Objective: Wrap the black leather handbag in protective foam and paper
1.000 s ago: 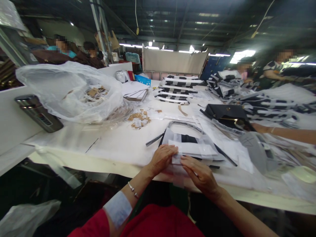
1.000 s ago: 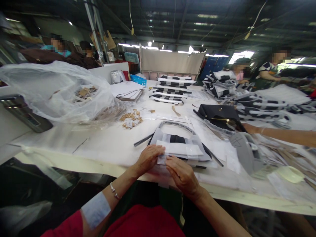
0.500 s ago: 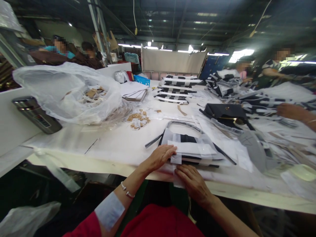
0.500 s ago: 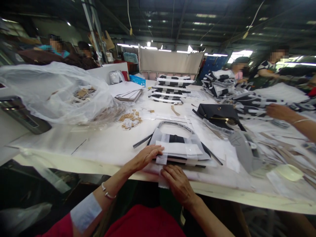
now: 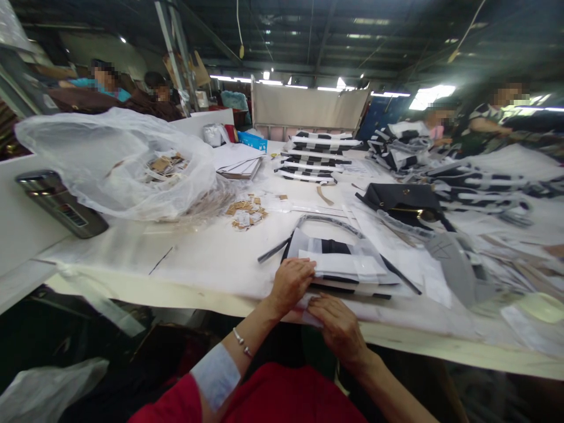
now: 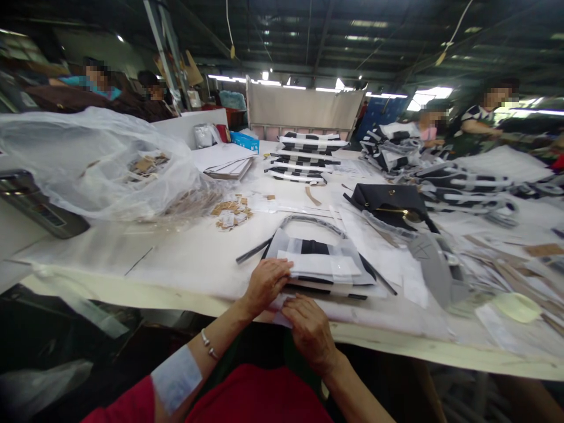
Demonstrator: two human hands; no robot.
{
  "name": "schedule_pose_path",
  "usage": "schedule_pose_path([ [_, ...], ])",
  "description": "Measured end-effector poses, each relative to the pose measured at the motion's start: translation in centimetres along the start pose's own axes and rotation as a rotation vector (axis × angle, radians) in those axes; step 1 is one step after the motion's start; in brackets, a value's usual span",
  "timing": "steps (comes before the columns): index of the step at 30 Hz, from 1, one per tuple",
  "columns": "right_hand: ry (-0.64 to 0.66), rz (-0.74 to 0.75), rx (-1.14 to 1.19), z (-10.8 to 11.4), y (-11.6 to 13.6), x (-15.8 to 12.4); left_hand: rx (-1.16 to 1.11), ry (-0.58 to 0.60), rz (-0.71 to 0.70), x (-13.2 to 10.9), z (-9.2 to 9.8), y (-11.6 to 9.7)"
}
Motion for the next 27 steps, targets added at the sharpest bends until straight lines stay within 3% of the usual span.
schedule_pose_path([
  [8,0.030,0.014,-0.045,1.1,1.4,2.5,0.085,0.033,-0.073,-0.3,-0.2,-0.7],
  [13,0.056,0.048,-0.121,2.4,0.2,5.8,0.062,0.078,-0.047,-0.6,0.1,-0.8],
  [18,0.124,-0.006,-0.120,2.4,-1.9,7.2,-0.011,0.177,0.059,-0.7,0.9,-0.7],
  [22,0.212,-0.156,-0.161,2.4,-3.9,7.8,-0.068,0.142,0.146,-0.1,1.3,-0.7],
  [27,0.452,-0.437,-0.197,2.1,-6.7,9.4,0.026,0.144,0.242,1.0,0.4,-0.3],
])
Point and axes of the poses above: each hand's wrist, its own x-axis towards the middle knuckle, its own z-axis out of the back of the hand, y = z × x, the point moved 5 cm from there along x, towards the middle knuckle, and after that the axes turned 9 degrees about x, right-handed, at the moved point
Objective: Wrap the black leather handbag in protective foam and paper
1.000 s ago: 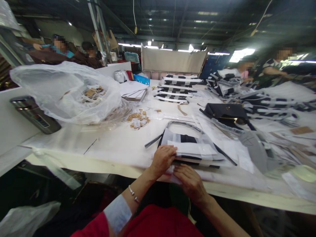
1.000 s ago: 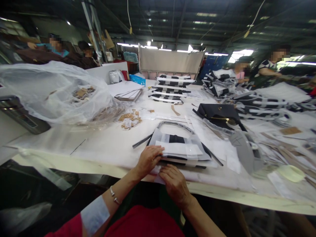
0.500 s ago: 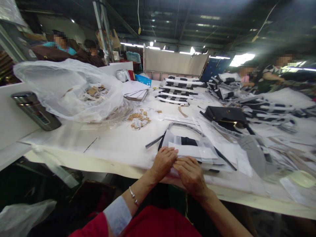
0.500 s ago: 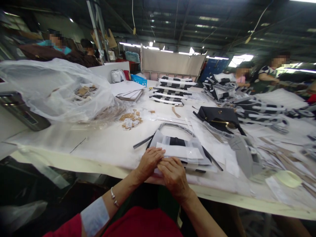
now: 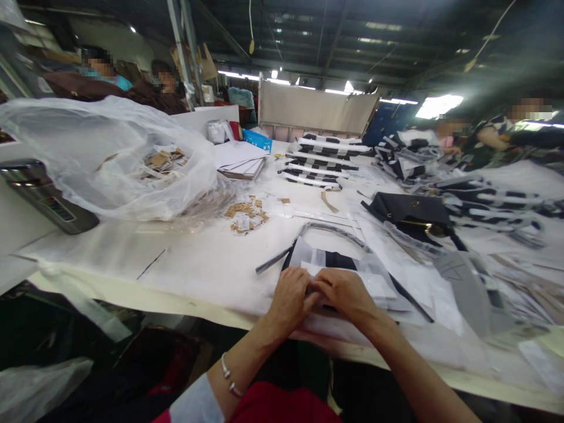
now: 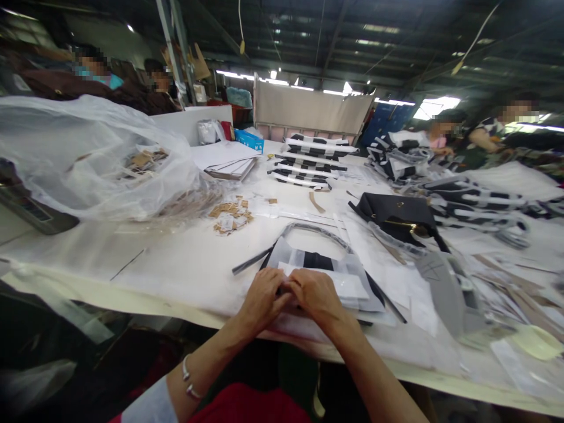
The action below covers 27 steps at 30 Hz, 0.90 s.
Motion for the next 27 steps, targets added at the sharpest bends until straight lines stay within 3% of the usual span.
schedule_pose_path([
  [3,0.098,-0.071,0.133,-0.1,-1.1,1.3,0.055,-0.005,0.040,0.4,-0.3,0.0],
  [6,0.111,-0.089,0.289,-0.5,-2.2,1.8,0.065,-0.006,0.082,0.6,-0.3,0.1],
  [12,0.114,-0.158,0.295,-1.3,-3.2,2.1,0.056,-0.063,0.157,0.7,0.0,0.6],
  [16,0.182,-0.191,0.314,-1.2,-3.2,2.5,0.123,-0.172,0.007,0.1,0.6,-0.2],
  [20,0.200,-0.172,0.356,-1.1,-3.2,2.7,0.249,-0.277,-0.201,-1.5,1.6,-2.4],
  [23,0.205,-0.150,0.393,-1.2,-3.4,2.7,0.306,-0.215,-0.271,-2.6,1.3,-3.8],
  [27,0.195,-0.171,0.412,-1.3,-3.7,2.6,0.403,-0.154,-0.250,-3.2,0.1,-4.3],
])
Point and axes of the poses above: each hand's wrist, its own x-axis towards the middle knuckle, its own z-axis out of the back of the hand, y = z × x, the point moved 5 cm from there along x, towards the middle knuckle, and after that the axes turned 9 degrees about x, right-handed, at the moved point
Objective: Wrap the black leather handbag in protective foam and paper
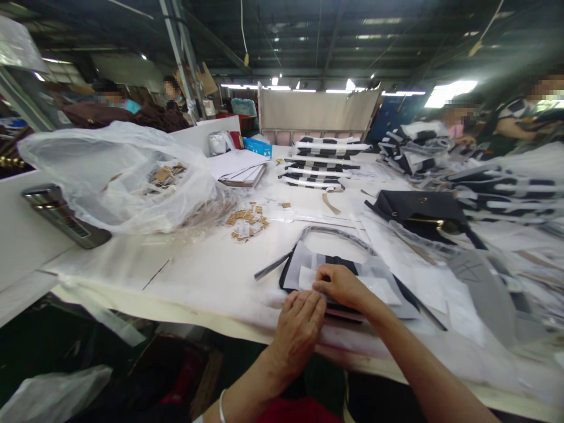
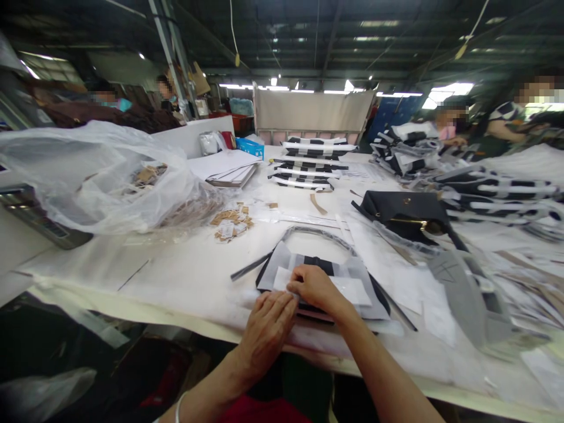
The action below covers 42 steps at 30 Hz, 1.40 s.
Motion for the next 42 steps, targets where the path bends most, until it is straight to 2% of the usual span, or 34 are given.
schedule_pose_path([
  [11,0.003,-0.024,-0.088,0.1,0.6,0.3,0.033,-0.006,0.025,0.0,-0.8,-0.3],
  [20,-0.084,-0.152,-0.151,0.4,1.3,0.5,0.172,0.003,-0.025,0.7,0.0,-0.4],
  [27,-0.117,-0.174,-0.138,0.2,0.4,0.5,0.326,0.097,-0.107,0.5,-0.5,-0.1],
  [35,-0.167,-0.154,-0.099,-0.2,1.0,0.8,0.381,0.153,-0.096,1.3,-0.2,-0.4],
  [38,-0.230,-0.078,-0.006,2.3,1.5,-0.5,0.375,0.150,-0.102,1.1,-0.5,-0.4],
  [39,-0.285,-0.037,0.042,4.0,1.4,-1.6,0.370,0.145,-0.111,1.0,-0.7,-0.3],
  [41,-0.452,0.021,0.115,8.8,0.2,-4.9,0.359,0.130,-0.128,0.8,-0.8,-0.1],
  [42,-0.553,-0.016,0.108,11.7,-1.2,-7.2,0.354,0.123,-0.132,0.8,-0.9,0.0],
])
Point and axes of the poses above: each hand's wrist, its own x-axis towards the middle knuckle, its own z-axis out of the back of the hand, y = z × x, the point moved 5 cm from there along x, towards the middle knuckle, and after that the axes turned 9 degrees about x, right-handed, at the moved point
